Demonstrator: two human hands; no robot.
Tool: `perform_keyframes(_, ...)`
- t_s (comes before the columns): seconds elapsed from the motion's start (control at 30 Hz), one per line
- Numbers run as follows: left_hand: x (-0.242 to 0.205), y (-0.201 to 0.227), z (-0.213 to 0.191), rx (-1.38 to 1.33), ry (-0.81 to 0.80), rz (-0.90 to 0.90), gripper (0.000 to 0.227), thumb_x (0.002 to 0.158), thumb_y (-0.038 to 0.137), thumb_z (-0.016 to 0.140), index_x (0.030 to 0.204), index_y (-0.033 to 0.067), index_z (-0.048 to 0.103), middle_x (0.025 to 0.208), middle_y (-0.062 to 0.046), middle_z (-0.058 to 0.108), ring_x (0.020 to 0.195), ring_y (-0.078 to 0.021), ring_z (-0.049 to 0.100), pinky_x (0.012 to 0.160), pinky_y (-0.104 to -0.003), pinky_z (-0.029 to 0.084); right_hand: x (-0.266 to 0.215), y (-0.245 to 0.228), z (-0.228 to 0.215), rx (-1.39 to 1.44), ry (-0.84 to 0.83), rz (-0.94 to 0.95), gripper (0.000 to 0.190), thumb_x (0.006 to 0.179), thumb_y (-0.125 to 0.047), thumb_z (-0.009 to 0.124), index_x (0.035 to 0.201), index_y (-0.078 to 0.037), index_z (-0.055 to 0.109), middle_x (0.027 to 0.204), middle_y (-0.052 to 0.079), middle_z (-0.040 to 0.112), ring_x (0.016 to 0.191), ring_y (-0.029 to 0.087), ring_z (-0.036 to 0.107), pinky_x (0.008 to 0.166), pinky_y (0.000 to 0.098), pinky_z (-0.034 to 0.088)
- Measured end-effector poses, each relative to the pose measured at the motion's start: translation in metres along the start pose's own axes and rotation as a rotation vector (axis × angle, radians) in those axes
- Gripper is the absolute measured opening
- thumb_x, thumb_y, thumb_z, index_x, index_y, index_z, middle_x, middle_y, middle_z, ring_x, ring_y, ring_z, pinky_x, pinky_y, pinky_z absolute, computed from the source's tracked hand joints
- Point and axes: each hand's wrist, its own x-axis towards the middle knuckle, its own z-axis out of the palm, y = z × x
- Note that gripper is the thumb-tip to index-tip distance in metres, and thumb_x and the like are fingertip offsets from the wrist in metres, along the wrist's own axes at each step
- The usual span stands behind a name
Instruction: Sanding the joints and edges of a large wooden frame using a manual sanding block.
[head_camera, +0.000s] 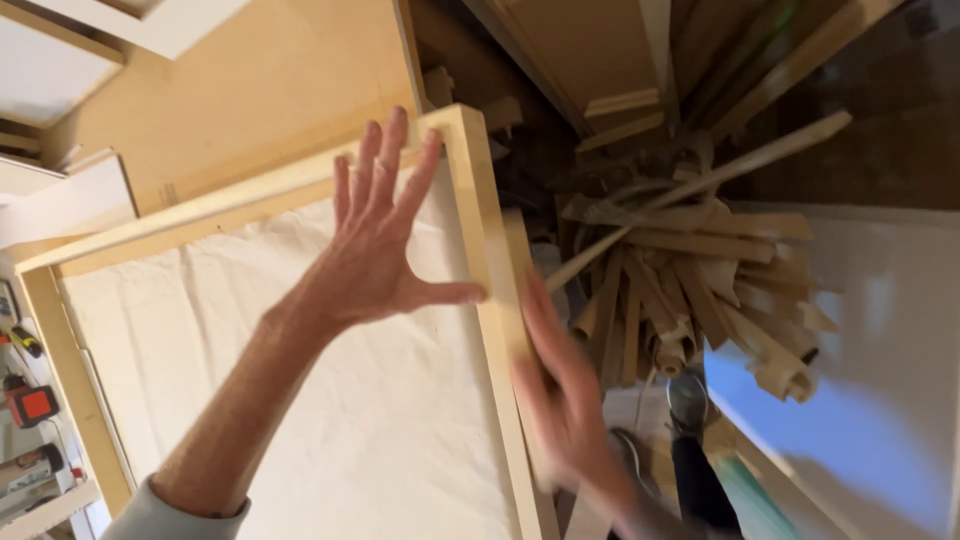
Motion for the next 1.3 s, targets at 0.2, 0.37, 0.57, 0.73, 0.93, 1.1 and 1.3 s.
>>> perform_keyframes(0.2, -0.004, 0.001, 0.000, -0.008, -0.023, -0.001, 0.150, 0.060, 0.094, 0.071, 0.166, 0.0175, -0.002, 0.169, -0.021, -0.018, 0.157, -0.0444, -0.016, 0.122, -0.076, -0.002, 0.123, 0.025, -0.003, -0.028, 0.007, -0.101, 0.051, 0.116, -0.017, 0.049, 0.163, -0.006, 0.032, 0.174, 0.013, 0.025, 0.165, 0.029, 0.023, 0.139, 0.0467, 0.019)
perform_keyframes(0.37, 0.005, 0.000, -0.002, 0.001, -0.006, 0.000, 0.151, 0.058, 0.095, 0.069, 0.165, 0.0166, -0.003, 0.168, -0.022, -0.019, 0.156, -0.0445, -0.017, 0.121, -0.077, -0.004, -0.011, -0.011, 0.004, 0.050, -0.009, 0.012, 0.054, 0.113, -0.012, 0.046, 0.164, -0.009, 0.030, 0.176, 0.014, 0.020, 0.166, 0.033, 0.019, 0.133, 0.0514, 0.020)
perform_keyframes(0.57, 0.003, 0.004, -0.002, 0.006, -0.064, -0.008, 0.150, 0.062, 0.095, 0.068, 0.166, 0.0171, -0.007, 0.168, -0.021, -0.022, 0.157, -0.0437, -0.017, 0.121, -0.076, -0.004, 0.126, 0.029, 0.000, -0.138, 0.039, -0.055, 0.054, 0.114, -0.025, 0.044, 0.164, -0.007, 0.034, 0.175, 0.014, 0.025, 0.166, 0.031, 0.021, 0.138, 0.0504, 0.015)
perform_keyframes(0.73, 0.001, 0.011, -0.003, -0.006, -0.077, -0.028, 0.150, 0.061, 0.096, 0.066, 0.165, 0.0188, -0.009, 0.168, -0.020, -0.022, 0.158, -0.0421, -0.016, 0.121, -0.075, -0.005, 0.055, 0.021, -0.004, -0.086, -0.019, -0.052, 0.057, 0.114, -0.021, 0.042, 0.167, -0.012, 0.023, 0.177, 0.009, 0.018, 0.168, 0.030, 0.016, 0.139, 0.0514, 0.014)
perform_keyframes(0.93, 0.001, 0.002, -0.004, 0.001, -0.030, -0.005, 0.149, 0.060, 0.094, 0.070, 0.166, 0.0204, -0.005, 0.169, -0.019, -0.020, 0.158, -0.0424, -0.015, 0.123, -0.074, -0.003, 0.022, 0.003, -0.002, -0.055, 0.027, -0.032, 0.052, 0.116, -0.017, 0.043, 0.165, -0.009, 0.029, 0.176, 0.012, 0.022, 0.167, 0.031, 0.021, 0.140, 0.0510, 0.017)
perform_keyframes(1.1, 0.001, -0.001, -0.005, 0.007, -0.048, -0.006, 0.150, 0.059, 0.093, 0.072, 0.166, 0.0198, -0.003, 0.169, -0.019, -0.019, 0.157, -0.0428, -0.015, 0.123, -0.074, -0.001, 0.118, 0.038, -0.005, -0.103, 0.026, -0.033, 0.058, 0.114, -0.036, 0.042, 0.165, -0.009, 0.034, 0.175, 0.011, 0.025, 0.166, 0.030, 0.021, 0.138, 0.0501, 0.014)
perform_keyframes(1.3, 0.008, -0.004, -0.009, 0.040, -0.011, 0.020, 0.151, 0.060, 0.093, 0.071, 0.165, 0.0180, -0.007, 0.167, -0.019, -0.023, 0.157, -0.0428, -0.017, 0.121, -0.077, -0.002, -0.005, 0.005, 0.000, 0.032, 0.043, 0.011, 0.051, 0.115, -0.018, 0.045, 0.163, -0.008, 0.034, 0.175, 0.013, 0.025, 0.165, 0.033, 0.021, 0.135, 0.0499, 0.019)
